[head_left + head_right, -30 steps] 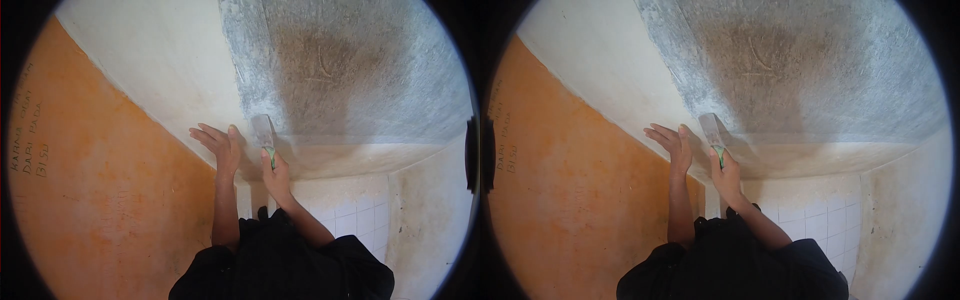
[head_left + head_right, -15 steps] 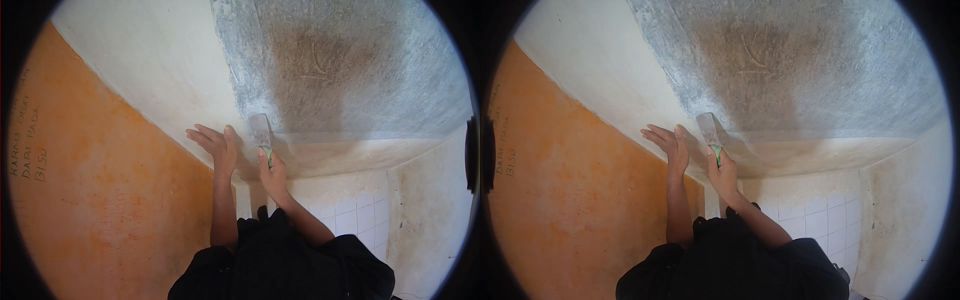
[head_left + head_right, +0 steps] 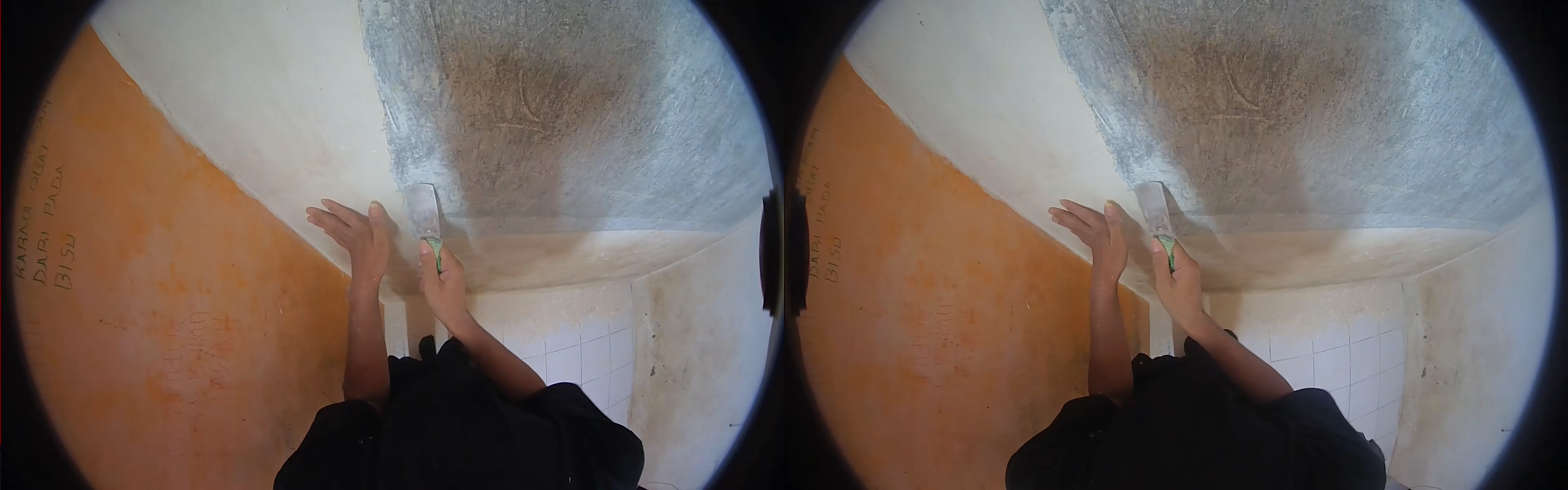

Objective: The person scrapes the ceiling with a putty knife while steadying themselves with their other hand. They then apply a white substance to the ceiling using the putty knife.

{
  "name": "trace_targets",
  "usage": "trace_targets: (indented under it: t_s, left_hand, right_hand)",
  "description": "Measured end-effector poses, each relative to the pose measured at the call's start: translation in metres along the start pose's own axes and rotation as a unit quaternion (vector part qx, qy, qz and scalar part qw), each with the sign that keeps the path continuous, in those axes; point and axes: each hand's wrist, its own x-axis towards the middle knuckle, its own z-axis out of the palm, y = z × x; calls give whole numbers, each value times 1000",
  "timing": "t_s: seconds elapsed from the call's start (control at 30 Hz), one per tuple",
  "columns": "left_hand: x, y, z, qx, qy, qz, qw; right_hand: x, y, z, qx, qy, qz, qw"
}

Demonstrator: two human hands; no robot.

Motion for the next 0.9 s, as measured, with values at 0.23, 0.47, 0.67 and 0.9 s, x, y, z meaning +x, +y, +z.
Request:
trace_targets:
  t_s: [0.23, 0.47, 0.67, 0.9]
  left_hand:
    - [-2, 5, 1, -5, -5, -21, 1000]
    - [1, 8, -2, -6, -4, -18, 1000]
    - [0, 6, -2, -5, -10, -27, 1000]
    - [4, 4, 1, 3, -8, -38, 999]
  right_hand:
    - [5, -8, 5, 20, 3, -8, 1000]
    - [-4, -3, -16, 73, -16, 62, 995]
    - [-2, 5, -36, 53, 29, 71, 996]
    - [-4, 11, -40, -11, 47, 27, 998]
